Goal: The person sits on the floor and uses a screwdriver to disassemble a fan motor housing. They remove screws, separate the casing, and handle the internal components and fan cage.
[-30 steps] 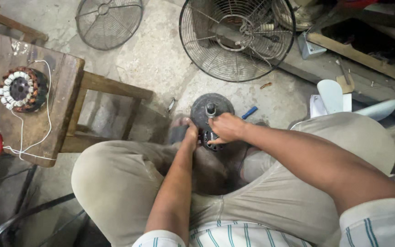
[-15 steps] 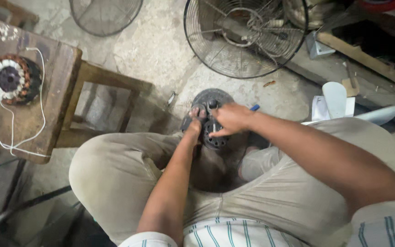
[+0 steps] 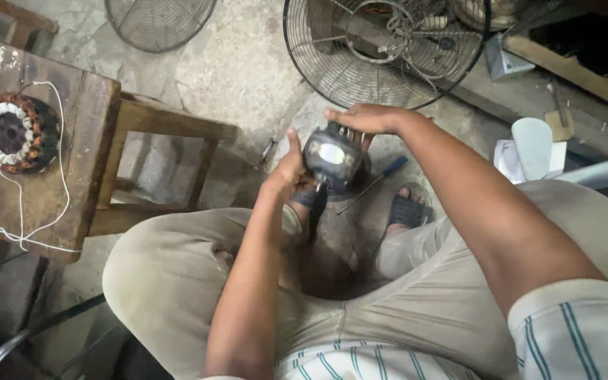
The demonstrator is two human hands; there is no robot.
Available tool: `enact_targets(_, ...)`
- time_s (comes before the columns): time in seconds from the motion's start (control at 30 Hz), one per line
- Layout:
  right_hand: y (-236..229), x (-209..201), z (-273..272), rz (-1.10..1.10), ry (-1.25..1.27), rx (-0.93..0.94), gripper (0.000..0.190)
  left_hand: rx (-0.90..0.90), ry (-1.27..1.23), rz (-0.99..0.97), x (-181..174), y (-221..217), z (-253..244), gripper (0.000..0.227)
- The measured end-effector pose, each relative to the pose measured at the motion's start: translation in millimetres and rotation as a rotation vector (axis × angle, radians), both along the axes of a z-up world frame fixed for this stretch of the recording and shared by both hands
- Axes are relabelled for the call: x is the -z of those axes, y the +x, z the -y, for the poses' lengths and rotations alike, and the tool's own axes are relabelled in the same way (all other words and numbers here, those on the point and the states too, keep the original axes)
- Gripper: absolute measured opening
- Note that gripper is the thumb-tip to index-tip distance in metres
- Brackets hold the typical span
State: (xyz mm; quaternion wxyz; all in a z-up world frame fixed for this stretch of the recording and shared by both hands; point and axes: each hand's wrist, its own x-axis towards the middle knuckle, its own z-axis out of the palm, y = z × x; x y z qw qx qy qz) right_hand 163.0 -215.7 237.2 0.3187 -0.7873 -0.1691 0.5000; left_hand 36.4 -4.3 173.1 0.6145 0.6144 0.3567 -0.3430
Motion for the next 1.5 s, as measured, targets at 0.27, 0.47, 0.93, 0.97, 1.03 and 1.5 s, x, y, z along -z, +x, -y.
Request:
enact_targets(0.27, 15.5, 27.7, 2.1, -0.202, 0.040, 0.184, 0.102, 0.236, 0.554, 0.430, -49.2, 14.1, 18.9, 0.101)
enact_targets(0.47, 17.8, 21.2, -3.6, -0.310, 0.090, 0.197, 0.097, 0.303, 0.543, 0.736, -96.8, 26.3, 32.3, 0.101)
enact_targets(0.93, 26.7, 17.8, -17.4, -0.247, -0.040, 0.224, 0.090, 0.347, 0.485, 0.550, -120.8, 51.7, 34.8, 0.115)
enact_targets(0.97, 27.5, 19.3, -17.9, -0.245, -0.039, 0.224, 0.089, 0.345, 0.490, 0.547, -120.0, 52.8, 34.8, 0.114)
enact_targets(1.03, 28.7, 24.2, -17.5, -0.242, -0.040, 0.226, 0.087, 0.352, 0.503, 0.544, -117.1, 53.8, 34.7, 0.113)
enact_targets(1.5, 52.5, 72.0, -17.6, -0.327, 0.028, 0.162, 0.072, 0.372, 0.525, 0.499, -114.6, 60.9, 33.1, 0.115)
